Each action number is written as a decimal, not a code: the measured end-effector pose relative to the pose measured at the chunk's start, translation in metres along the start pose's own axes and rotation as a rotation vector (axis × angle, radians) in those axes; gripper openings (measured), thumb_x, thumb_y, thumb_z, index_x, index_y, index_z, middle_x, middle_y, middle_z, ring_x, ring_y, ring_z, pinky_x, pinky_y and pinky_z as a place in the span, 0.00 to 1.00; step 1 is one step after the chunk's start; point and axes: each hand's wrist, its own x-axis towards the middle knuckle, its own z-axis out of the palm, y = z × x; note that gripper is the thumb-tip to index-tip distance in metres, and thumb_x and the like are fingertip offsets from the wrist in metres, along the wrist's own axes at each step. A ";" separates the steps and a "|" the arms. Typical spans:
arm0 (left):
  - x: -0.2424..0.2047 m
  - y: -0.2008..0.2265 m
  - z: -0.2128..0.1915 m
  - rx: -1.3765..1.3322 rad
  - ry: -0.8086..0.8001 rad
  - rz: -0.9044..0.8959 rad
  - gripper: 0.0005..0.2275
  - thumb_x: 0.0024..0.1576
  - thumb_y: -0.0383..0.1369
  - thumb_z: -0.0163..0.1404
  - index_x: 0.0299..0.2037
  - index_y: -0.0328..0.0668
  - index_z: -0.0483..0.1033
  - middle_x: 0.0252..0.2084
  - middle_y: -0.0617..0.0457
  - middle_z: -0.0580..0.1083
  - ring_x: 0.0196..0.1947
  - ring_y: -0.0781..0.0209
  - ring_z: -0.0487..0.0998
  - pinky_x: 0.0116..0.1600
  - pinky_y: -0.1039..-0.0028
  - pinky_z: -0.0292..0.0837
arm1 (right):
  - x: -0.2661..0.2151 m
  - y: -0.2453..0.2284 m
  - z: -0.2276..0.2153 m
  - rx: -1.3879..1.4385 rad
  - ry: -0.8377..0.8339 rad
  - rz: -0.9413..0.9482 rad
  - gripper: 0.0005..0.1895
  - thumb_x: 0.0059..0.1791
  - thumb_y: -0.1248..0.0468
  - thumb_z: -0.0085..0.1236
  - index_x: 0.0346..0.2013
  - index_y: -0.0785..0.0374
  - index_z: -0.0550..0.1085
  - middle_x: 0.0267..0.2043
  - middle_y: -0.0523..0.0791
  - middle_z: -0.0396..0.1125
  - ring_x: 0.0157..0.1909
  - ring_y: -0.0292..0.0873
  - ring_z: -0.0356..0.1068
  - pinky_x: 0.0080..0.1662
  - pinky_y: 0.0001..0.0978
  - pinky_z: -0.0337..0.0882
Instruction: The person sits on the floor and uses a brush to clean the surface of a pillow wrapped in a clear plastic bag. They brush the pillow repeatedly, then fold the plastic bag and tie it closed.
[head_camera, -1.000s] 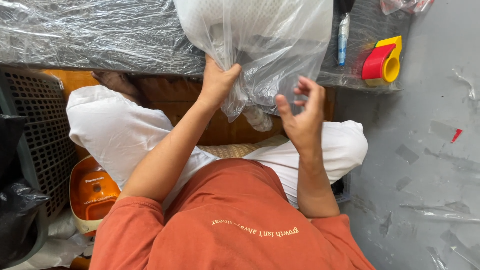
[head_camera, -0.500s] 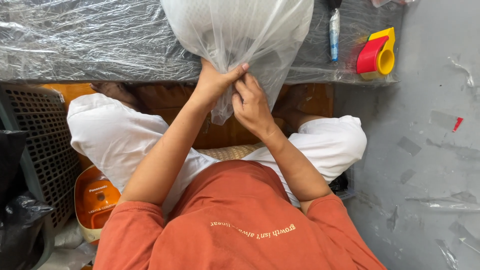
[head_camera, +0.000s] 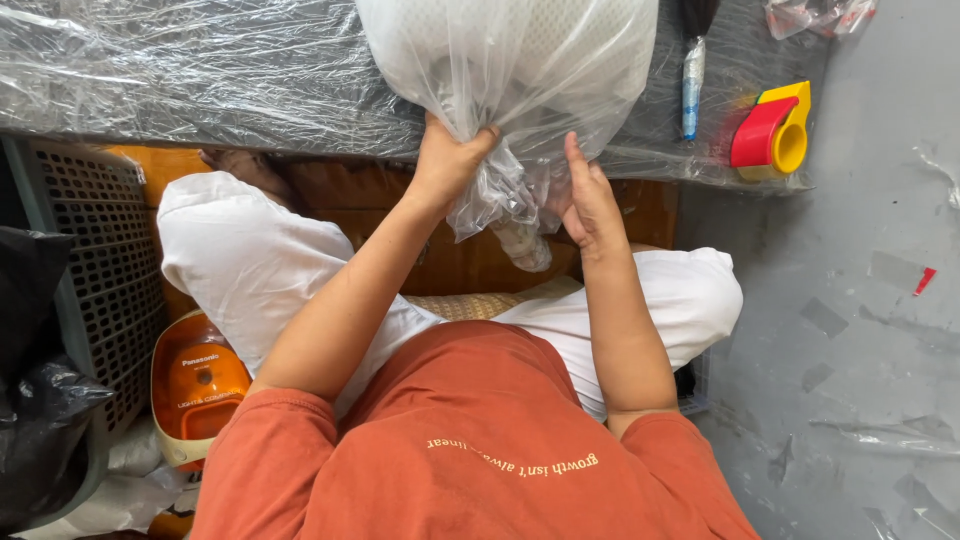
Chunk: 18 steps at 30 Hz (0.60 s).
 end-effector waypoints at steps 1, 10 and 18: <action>0.000 -0.002 0.000 -0.004 -0.003 0.010 0.32 0.51 0.35 0.65 0.60 0.29 0.60 0.55 0.35 0.71 0.60 0.47 0.73 0.64 0.54 0.69 | 0.015 0.010 -0.003 -0.005 0.008 -0.046 0.37 0.51 0.47 0.66 0.62 0.69 0.62 0.53 0.57 0.66 0.50 0.52 0.76 0.45 0.59 0.79; 0.008 -0.010 -0.007 0.044 0.016 0.089 0.30 0.51 0.34 0.63 0.59 0.32 0.59 0.52 0.39 0.71 0.58 0.51 0.74 0.63 0.58 0.70 | -0.038 -0.045 0.062 -0.280 -0.041 -0.207 0.21 0.49 0.50 0.60 0.43 0.65 0.81 0.40 0.45 0.73 0.45 0.38 0.70 0.53 0.39 0.73; 0.011 -0.013 -0.016 0.080 0.056 0.128 0.29 0.50 0.32 0.62 0.56 0.33 0.58 0.50 0.37 0.71 0.57 0.50 0.74 0.62 0.58 0.70 | 0.002 -0.032 0.070 -0.281 -0.314 -0.026 0.24 0.46 0.61 0.72 0.54 0.67 0.77 0.49 0.50 0.75 0.48 0.46 0.78 0.50 0.49 0.79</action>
